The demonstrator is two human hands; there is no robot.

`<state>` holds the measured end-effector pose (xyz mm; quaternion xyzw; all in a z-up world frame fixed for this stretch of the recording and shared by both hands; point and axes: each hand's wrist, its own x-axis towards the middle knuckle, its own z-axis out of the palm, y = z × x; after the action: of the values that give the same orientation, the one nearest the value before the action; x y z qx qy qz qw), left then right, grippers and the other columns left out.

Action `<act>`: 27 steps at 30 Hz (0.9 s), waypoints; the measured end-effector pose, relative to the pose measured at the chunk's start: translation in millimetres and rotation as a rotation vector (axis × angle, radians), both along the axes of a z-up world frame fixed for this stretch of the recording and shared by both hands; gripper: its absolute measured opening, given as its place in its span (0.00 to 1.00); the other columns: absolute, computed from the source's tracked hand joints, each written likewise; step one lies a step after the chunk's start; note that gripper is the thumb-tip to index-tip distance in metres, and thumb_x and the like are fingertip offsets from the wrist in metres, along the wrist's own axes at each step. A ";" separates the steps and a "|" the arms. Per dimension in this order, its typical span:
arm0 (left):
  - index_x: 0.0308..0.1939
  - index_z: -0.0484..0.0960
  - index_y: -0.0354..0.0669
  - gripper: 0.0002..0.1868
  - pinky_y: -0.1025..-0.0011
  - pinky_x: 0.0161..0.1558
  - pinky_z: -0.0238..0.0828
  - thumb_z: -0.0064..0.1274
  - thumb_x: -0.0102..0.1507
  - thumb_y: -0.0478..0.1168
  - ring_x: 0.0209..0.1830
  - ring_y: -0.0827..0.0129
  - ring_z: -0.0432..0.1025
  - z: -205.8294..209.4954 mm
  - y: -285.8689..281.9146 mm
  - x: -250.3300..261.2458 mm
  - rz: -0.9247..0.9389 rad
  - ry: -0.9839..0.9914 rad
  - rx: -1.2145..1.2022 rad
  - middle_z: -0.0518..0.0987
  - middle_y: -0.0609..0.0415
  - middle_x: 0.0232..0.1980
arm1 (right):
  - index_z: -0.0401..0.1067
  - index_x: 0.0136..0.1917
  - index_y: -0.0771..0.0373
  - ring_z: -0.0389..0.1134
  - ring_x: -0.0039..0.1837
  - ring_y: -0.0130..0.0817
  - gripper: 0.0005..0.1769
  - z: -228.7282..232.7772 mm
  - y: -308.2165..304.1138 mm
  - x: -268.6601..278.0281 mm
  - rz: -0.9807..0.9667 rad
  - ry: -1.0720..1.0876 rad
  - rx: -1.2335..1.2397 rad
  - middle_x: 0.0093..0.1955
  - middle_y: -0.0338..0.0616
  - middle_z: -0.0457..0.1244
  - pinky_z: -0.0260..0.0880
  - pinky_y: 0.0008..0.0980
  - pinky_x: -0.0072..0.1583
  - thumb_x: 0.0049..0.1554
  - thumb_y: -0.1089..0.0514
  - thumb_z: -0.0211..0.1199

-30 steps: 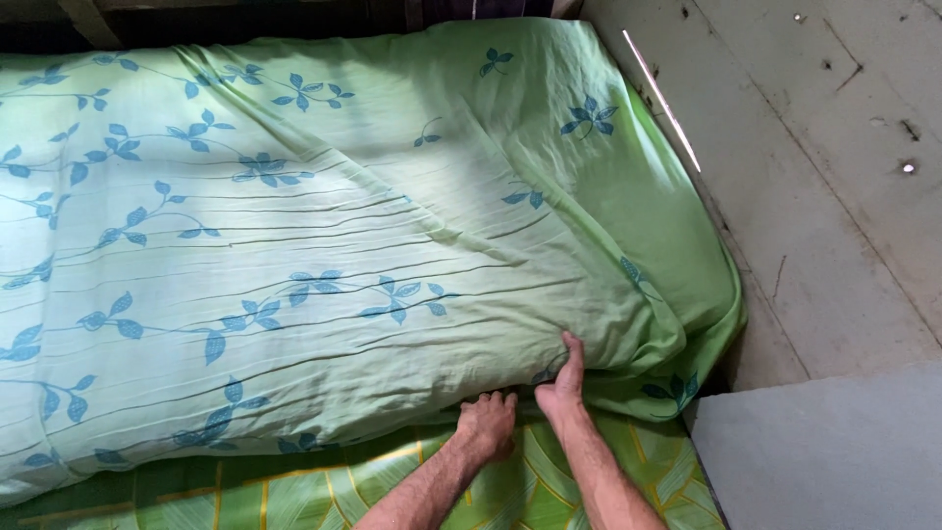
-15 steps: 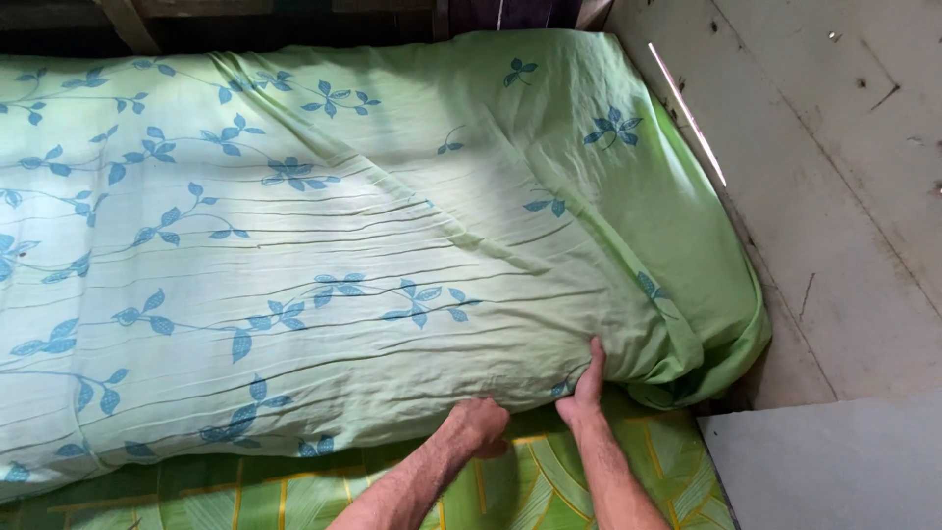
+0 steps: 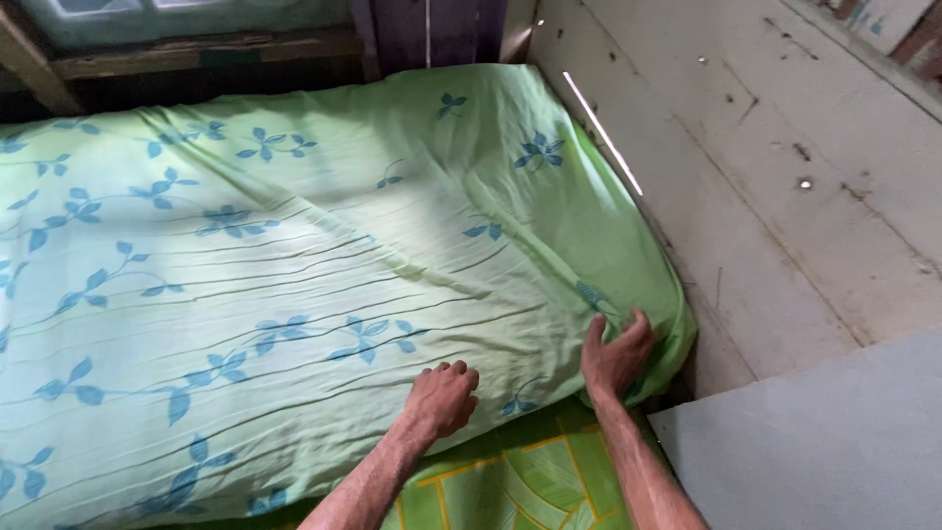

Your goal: Smooth and tuck a bedsheet onto a mattress

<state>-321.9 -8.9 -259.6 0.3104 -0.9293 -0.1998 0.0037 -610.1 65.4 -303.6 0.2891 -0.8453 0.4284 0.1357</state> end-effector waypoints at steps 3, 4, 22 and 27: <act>0.43 0.77 0.45 0.12 0.48 0.48 0.72 0.59 0.61 0.45 0.52 0.48 0.73 -0.8 -2.3 -26.1 -0.009 -0.014 0.025 0.78 0.47 0.48 | 0.59 0.74 0.66 0.64 0.62 0.58 0.34 44.0 -10.9 -30.0 0.018 -0.089 0.034 0.61 0.61 0.62 0.65 0.54 0.63 0.62 0.48 0.63; 0.43 0.77 0.45 0.12 0.48 0.48 0.72 0.59 0.61 0.45 0.52 0.48 0.73 0.6 -1.3 -34.2 -0.020 -0.017 0.021 0.78 0.47 0.48 | 0.59 0.74 0.66 0.64 0.62 0.58 0.34 47.9 -11.9 -40.9 0.008 -0.092 0.030 0.61 0.61 0.62 0.65 0.54 0.63 0.62 0.48 0.63; 0.42 0.77 0.43 0.13 0.46 0.44 0.72 0.59 0.61 0.47 0.46 0.44 0.76 21.8 1.5 -112.0 0.006 -0.038 0.018 0.81 0.43 0.43 | 0.64 0.64 0.73 0.69 0.59 0.65 0.19 41.9 -54.9 -145.2 0.007 -0.141 0.256 0.56 0.66 0.67 0.69 0.59 0.58 0.65 0.58 0.52; 0.43 0.80 0.44 0.14 0.48 0.51 0.69 0.60 0.61 0.47 0.48 0.47 0.76 35.3 -3.4 -101.8 0.006 -0.120 -0.046 0.81 0.46 0.44 | 0.61 0.67 0.68 0.66 0.66 0.64 0.18 23.2 -49.3 -140.5 0.115 -0.061 0.225 0.63 0.64 0.65 0.65 0.61 0.65 0.68 0.57 0.48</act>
<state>-423.7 -12.3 -224.2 0.3245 -0.9313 -0.1595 -0.0441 -750.6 16.1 -280.5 0.3372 -0.8737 0.3467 0.0519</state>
